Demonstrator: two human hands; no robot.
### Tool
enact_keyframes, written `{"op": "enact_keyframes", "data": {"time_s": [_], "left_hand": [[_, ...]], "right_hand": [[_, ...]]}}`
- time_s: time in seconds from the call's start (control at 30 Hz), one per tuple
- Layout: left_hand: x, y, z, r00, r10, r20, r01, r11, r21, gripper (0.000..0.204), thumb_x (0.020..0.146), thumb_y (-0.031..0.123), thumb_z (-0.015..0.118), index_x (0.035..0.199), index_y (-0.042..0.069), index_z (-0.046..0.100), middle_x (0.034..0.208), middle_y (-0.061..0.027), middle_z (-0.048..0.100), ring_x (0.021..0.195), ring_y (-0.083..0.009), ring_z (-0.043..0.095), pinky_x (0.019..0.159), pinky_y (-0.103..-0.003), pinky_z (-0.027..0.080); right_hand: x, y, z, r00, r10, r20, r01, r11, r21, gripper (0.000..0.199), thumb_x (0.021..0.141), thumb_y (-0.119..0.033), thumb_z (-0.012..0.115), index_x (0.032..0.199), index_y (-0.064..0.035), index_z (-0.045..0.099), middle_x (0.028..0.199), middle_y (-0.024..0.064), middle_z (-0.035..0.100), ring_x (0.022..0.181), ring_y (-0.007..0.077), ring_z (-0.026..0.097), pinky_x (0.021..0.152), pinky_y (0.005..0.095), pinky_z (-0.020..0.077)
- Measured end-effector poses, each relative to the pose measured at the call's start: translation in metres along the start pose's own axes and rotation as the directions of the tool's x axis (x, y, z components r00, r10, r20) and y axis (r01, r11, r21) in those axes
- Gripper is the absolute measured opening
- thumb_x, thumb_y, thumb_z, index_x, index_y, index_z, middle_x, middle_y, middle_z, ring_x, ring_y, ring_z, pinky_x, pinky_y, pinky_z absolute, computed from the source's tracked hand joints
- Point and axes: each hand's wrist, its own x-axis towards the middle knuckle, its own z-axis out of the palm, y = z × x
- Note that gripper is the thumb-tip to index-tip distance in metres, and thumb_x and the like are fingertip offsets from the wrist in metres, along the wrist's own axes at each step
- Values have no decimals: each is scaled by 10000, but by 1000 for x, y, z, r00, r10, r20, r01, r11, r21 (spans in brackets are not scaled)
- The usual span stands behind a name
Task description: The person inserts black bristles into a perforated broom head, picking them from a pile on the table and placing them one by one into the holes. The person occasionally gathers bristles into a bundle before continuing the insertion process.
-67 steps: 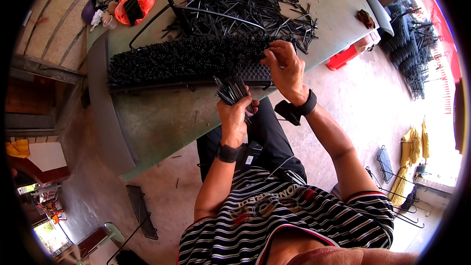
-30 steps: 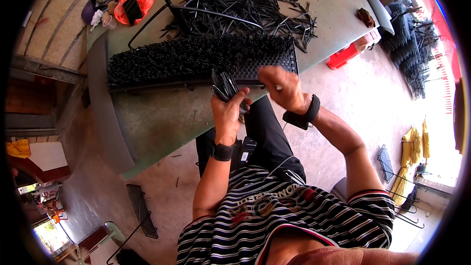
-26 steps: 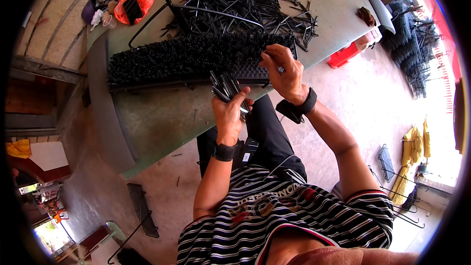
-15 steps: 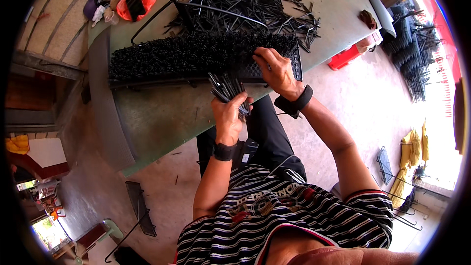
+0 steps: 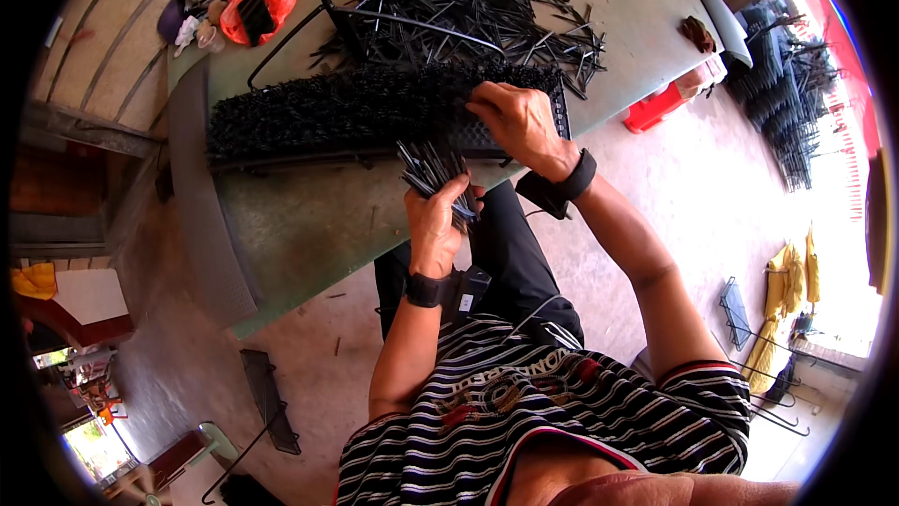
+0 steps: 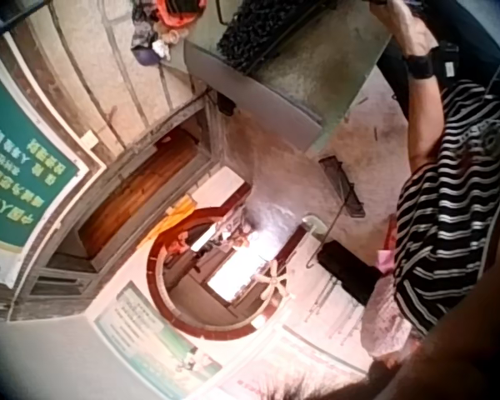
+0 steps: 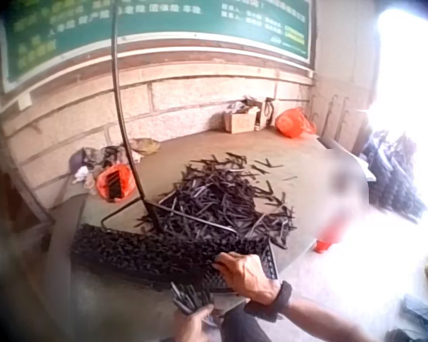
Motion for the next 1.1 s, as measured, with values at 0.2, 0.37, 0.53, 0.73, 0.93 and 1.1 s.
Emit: {"op": "enact_keyframes", "data": {"time_s": [0.2, 0.37, 0.53, 0.73, 0.93, 1.1], "left_hand": [[2, -2, -1, 999, 46, -5, -46, 999, -7, 136, 738, -39, 658, 856, -12, 597, 720, -104, 632, 571, -220, 637, 472, -314, 504], [0, 0, -2, 999, -4, -32, 2, 998, -65, 255, 748, -52, 639, 986, 1, 562, 809, -123, 647, 624, -242, 634, 510, -335, 498], [1, -1, -2, 999, 38, 7, -38, 999, -14, 273, 754, -51, 638, 1007, 3, 553, 827, -128, 649, 631, -239, 638, 514, -327, 503], [3, -3, -4, 1000, 28, 3, -28, 1000, 3, 279, 761, -35, 645, 1020, 9, 553, 837, -135, 654, 639, -243, 643, 523, -340, 509], [1, 1, 0, 1000, -20, 24, 21, 998, -58, 301, 770, -19, 647, 1051, 7, 543, 857, -142, 661, 644, -235, 655, 523, -321, 521], [5, -1, -4, 1000, -12, 5, 12, 999, -35, 273, 777, 4, 646, 1034, 16, 552, 861, -140, 656, 652, -250, 641, 532, -343, 512]], "right_hand": [[6, 0, -1, 998, 57, -5, -57, 996, -61, 148, 763, -160, 677, 770, -48, 580, 637, 111, 598, 580, 306, 601, 498, 362, 457], [1, -4, 3, 986, 150, -77, -153, 988, -33, 153, 770, -168, 678, 770, -48, 583, 620, 106, 594, 562, 302, 599, 493, 356, 456], [-12, 7, 14, 977, -6, -211, 19, 998, 61, 91, 791, -128, 637, 840, -60, 602, 735, 117, 605, 609, 315, 594, 495, 377, 452], [0, 4, -9, 997, -11, 80, 17, 997, -77, 91, 780, -101, 626, 847, -39, 630, 741, 120, 600, 654, 329, 590, 549, 386, 463], [2, 13, -1, 989, -35, 146, 49, 994, -94, 67, 788, -92, 614, 819, -34, 616, 745, 120, 602, 658, 327, 592, 549, 383, 467], [-7, 11, 11, 997, 8, -80, -5, 999, 35, 46, 790, -82, 593, 812, -46, 575, 709, 106, 564, 627, 331, 571, 520, 418, 445]]}}
